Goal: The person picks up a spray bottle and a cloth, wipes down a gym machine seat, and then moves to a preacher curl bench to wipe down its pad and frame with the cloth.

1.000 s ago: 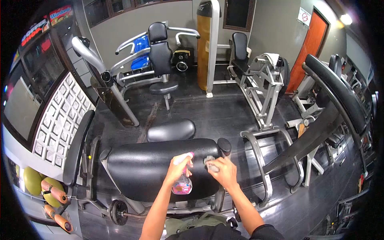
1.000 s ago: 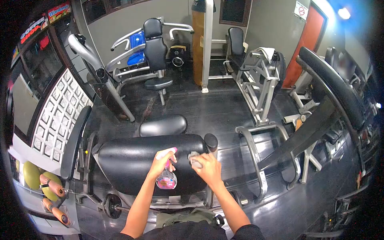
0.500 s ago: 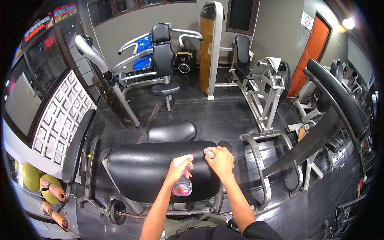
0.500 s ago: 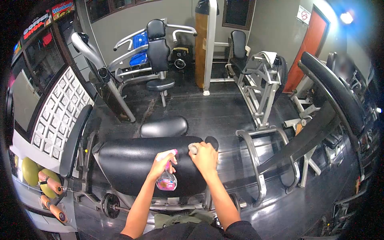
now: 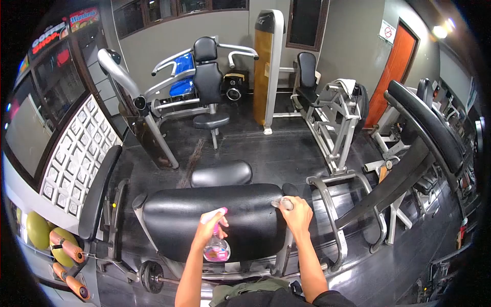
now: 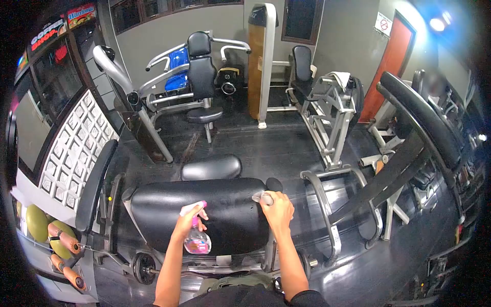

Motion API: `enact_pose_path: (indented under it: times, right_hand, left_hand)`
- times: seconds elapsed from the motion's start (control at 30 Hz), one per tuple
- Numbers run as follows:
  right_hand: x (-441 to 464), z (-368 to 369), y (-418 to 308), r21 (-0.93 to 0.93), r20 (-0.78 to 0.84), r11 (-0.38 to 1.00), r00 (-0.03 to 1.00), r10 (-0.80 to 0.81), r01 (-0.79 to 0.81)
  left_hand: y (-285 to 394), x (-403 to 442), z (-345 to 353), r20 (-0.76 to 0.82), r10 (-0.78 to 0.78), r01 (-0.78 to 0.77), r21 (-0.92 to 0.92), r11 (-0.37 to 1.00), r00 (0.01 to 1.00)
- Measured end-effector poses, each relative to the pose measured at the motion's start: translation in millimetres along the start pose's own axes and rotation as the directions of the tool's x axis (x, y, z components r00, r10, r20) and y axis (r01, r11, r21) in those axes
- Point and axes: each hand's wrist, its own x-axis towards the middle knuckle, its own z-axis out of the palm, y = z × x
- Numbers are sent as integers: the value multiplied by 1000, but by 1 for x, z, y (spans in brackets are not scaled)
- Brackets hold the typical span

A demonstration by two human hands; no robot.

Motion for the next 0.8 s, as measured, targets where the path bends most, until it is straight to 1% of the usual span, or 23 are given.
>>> enact_pose_path:
  times: [0.07,0.1,0.17,0.2,0.23,0.3,0.37,0.43,0.5,0.53,0.57,0.63,0.67,0.7,0.77,0.8]
  right_hand:
    - [7,4,-9,-46,-8,992,993,121,-121]
    - [6,5,-16,-45,-11,992,993,121,-121]
    - [0,7,-34,-104,38,991,995,90,-86]
    - [-6,15,-39,-36,3,999,1000,25,-25]
    - [-13,23,-45,-44,-12,999,1000,5,-5]
    - [-28,28,-64,28,-9,999,1000,-21,21]
    - [-44,44,-65,64,-58,991,991,-117,121]
    - [-52,47,-62,98,-37,988,993,-115,119]
    - [-52,35,-59,52,-34,992,993,-114,115]
    - [-49,27,-59,44,-15,997,998,-66,66]
    - [-45,22,-57,59,-29,996,998,-59,61]
    - [-35,20,-53,-1,-123,1000,992,-21,21]
    - [-30,25,-46,-10,-152,1000,988,3,-5]
    - [-24,28,-46,-46,-159,995,984,81,-89]
    - [-12,37,-50,-110,-156,976,973,169,-187]
    - [-9,41,-53,-116,-160,975,972,172,-192]
  left_hand:
    - [6,-2,-15,2,3,-3,19,1000,1000]
    - [11,-3,-20,-5,-4,4,35,999,1000]
    - [11,2,-32,2,-6,6,47,999,1000]
    - [10,5,-36,8,-9,9,55,998,1000]
    - [9,8,-39,18,-11,10,58,998,1000]
    - [8,14,-41,15,3,-4,86,996,1000]
    - [10,17,-40,34,-4,1,84,996,999]
    - [12,18,-42,81,-40,33,88,996,996]
    - [12,21,-45,111,-47,41,57,998,993]
    - [9,23,-47,136,-55,51,36,998,989]
    - [9,24,-48,160,-63,62,13,998,985]
    - [11,23,-47,169,-75,74,15,997,983]
    - [11,22,-46,177,-60,55,32,998,982]
    - [12,22,-46,185,-45,37,48,998,982]
    - [9,25,-48,206,-54,46,42,998,977]
    - [8,27,-49,224,-56,51,27,998,973]
